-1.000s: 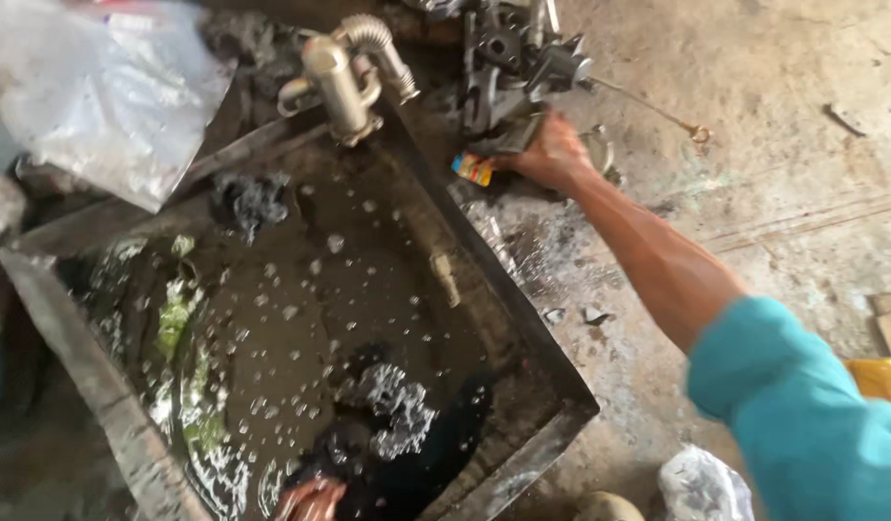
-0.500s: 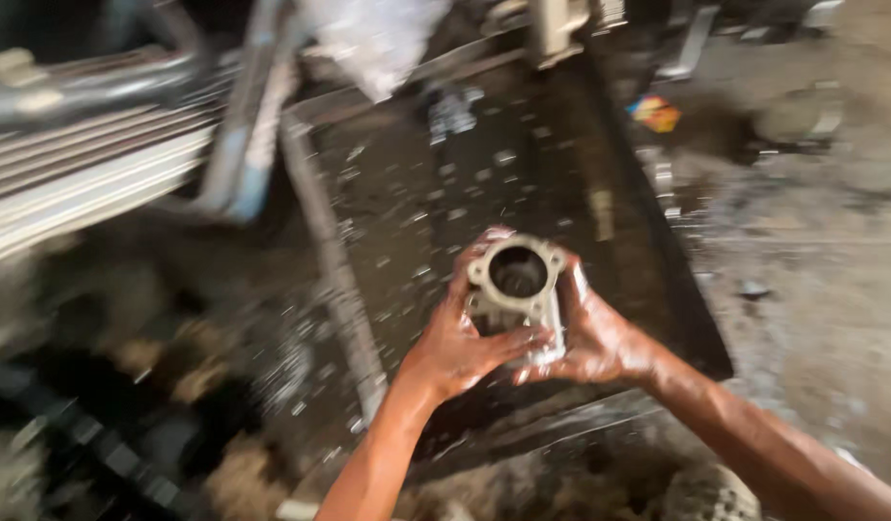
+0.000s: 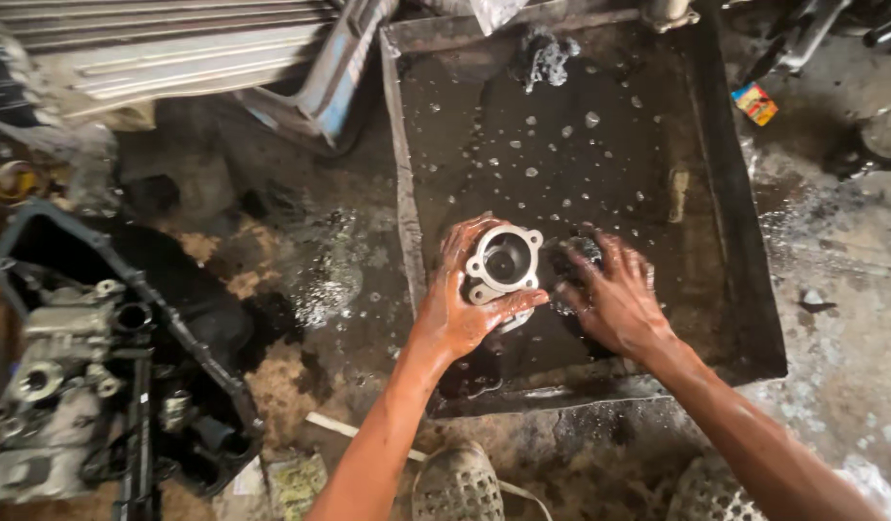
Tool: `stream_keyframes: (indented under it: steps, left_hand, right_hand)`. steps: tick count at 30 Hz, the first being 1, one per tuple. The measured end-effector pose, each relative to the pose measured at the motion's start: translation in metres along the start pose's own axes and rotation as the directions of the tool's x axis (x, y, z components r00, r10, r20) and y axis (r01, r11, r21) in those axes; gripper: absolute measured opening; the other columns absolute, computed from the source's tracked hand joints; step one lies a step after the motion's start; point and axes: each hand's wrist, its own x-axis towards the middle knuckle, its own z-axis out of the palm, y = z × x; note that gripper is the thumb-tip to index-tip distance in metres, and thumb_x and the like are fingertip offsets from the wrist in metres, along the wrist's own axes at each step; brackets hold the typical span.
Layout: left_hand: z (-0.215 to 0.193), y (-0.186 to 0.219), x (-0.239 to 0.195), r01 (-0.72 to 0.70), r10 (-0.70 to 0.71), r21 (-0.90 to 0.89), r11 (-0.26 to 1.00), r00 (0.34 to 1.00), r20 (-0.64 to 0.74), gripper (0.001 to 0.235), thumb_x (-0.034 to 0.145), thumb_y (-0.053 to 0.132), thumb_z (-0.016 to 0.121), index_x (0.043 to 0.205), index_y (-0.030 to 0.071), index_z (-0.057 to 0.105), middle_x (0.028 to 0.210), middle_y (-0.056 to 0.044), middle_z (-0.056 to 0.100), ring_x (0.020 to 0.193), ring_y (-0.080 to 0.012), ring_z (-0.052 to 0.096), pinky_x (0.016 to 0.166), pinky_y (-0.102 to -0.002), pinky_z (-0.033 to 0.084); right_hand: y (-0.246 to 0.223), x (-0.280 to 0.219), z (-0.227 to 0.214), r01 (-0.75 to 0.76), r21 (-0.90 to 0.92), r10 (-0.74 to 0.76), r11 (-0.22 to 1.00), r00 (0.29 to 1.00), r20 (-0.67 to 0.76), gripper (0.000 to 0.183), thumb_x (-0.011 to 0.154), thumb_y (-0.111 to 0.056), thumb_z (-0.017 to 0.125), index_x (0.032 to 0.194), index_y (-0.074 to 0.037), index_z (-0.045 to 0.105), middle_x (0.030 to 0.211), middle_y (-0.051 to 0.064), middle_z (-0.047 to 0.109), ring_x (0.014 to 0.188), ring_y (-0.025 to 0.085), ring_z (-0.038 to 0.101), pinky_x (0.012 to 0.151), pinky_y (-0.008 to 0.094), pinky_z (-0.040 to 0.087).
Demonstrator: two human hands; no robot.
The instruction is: The person scrubs a cylindrical metal engine part with a wire brush in a tray of dark liquid. They rotate the part to clean different sides and then scrub a larger, flanged metal component in the same manner.
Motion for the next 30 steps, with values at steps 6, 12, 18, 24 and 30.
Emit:
stream_keyframes:
  steps: [6, 12, 18, 24, 30]
  left_hand:
    - [0.022, -0.018, 0.002, 0.039, -0.033, -0.089, 0.995, 0.997, 0.067, 0.077, 0.067, 0.029, 0.099, 0.13, 0.008, 0.059, 0.13, -0.009, 0.059, 0.124, -0.0258, 0.059, 0.109, -0.039, 0.05]
    - [0.053, -0.041, 0.017, -0.007, 0.004, 0.023, 1.0, 0.987, 0.163, 0.08, 0.066, 0.032, 0.1, 0.13, 0.009, 0.059, 0.131, -0.007, 0.061, 0.128, -0.0272, 0.057, 0.119, -0.046, 0.033]
    - [0.067, -0.062, 0.016, 0.045, -0.043, -0.011, 0.999, 0.984, 0.171, 0.08, 0.064, 0.037, 0.098, 0.129, 0.011, 0.059, 0.134, -0.006, 0.059, 0.133, -0.0264, 0.053, 0.122, -0.044, 0.031]
    - [0.07, -0.074, 0.006, 0.113, -0.098, -0.118, 0.987, 0.987, 0.13, 0.081, 0.063, 0.03, 0.098, 0.13, 0.009, 0.057, 0.136, -0.008, 0.057, 0.132, -0.0249, 0.054, 0.115, -0.039, 0.044]
    - [0.07, -0.075, 0.005, 0.176, -0.162, -0.089, 0.98, 0.975, 0.151, 0.086, 0.064, 0.028, 0.098, 0.135, 0.01, 0.052, 0.135, -0.01, 0.054, 0.127, -0.0258, 0.057, 0.11, -0.037, 0.048]
  right_hand:
    - [0.088, 0.009, 0.007, -0.489, 0.165, 0.508, 0.856, 0.741, -0.44, 0.062, 0.105, -0.036, 0.063, 0.147, 0.007, 0.051, 0.145, 0.036, 0.046, 0.13, 0.054, 0.04, 0.106, 0.065, 0.033]
    - [0.095, 0.019, 0.005, -0.486, 0.238, 0.541, 0.841, 0.753, -0.375, 0.037, 0.096, -0.025, 0.071, 0.122, 0.001, 0.067, 0.133, 0.026, 0.057, 0.126, 0.047, 0.048, 0.11, 0.055, 0.039]
    - [0.095, 0.046, -0.007, -0.575, 0.337, 0.667, 0.745, 0.655, -0.355, 0.048, 0.08, -0.014, 0.08, 0.118, 0.008, 0.061, 0.12, 0.031, 0.059, 0.114, 0.049, 0.054, 0.099, 0.052, 0.042]
    - [0.085, 0.038, -0.031, -0.371, 0.621, 0.614, 0.69, 0.755, -0.232, 0.034, 0.087, -0.01, 0.076, 0.118, 0.0, 0.068, 0.096, 0.015, 0.074, 0.089, 0.029, 0.073, 0.078, 0.04, 0.055]
    - [0.079, -0.004, -0.056, 0.053, 0.973, 0.502, -0.223, 0.862, 0.068, 0.008, 0.098, -0.001, 0.067, 0.105, -0.005, 0.068, 0.103, 0.008, 0.073, 0.095, 0.02, 0.073, 0.087, 0.038, 0.062]
